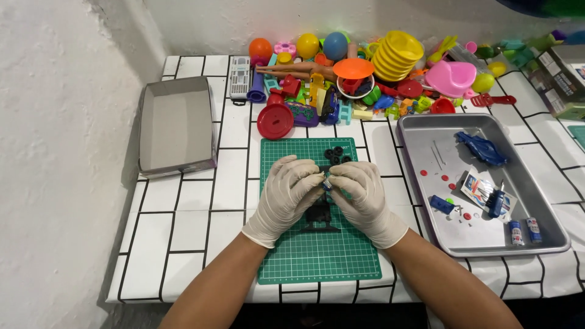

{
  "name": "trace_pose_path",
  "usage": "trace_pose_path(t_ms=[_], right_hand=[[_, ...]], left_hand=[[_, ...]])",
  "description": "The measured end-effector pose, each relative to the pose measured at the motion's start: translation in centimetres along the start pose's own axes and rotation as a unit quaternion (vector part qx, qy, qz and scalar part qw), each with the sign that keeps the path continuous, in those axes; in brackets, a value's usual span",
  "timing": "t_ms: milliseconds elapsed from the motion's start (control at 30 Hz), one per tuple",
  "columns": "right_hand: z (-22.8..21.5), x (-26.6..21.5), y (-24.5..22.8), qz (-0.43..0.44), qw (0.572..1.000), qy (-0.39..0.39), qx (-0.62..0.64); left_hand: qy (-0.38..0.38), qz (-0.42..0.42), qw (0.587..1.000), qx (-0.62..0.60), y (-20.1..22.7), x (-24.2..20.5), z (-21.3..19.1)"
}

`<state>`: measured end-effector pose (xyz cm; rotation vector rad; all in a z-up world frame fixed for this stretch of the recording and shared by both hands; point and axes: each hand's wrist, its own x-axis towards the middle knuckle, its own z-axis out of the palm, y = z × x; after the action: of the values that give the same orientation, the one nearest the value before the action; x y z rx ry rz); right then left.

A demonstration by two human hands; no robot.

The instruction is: The person assembles a black plastic toy chassis on a green cutting mat. They attach small black wheels and other components to the frame, picking up parts from a nearby metal tray and placing them onto the main structure.

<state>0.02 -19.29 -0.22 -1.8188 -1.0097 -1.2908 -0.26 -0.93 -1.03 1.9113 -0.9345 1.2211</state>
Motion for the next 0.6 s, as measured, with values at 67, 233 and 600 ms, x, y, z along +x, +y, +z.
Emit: trace_pose_path(t_ms=[67,233,600], right_hand=[[0.02,0.0,-0.12,0.004,1.0,-0.002,0.005],[-0.08,0.07,-0.44,0.017,1.0,-0.005,0.014],[0.11,-0.23,-0.59,0.037,0.999,0.003,0.036]], left_hand=[[0.003,0.003,1.0,0.001,0.02,-0.07,-0.05],[0.014,0.015,1.0,0.001,0.04,-0.11,0.06],[0.038,0.045,0.998,0.003,0.06,0.05,0.06]])
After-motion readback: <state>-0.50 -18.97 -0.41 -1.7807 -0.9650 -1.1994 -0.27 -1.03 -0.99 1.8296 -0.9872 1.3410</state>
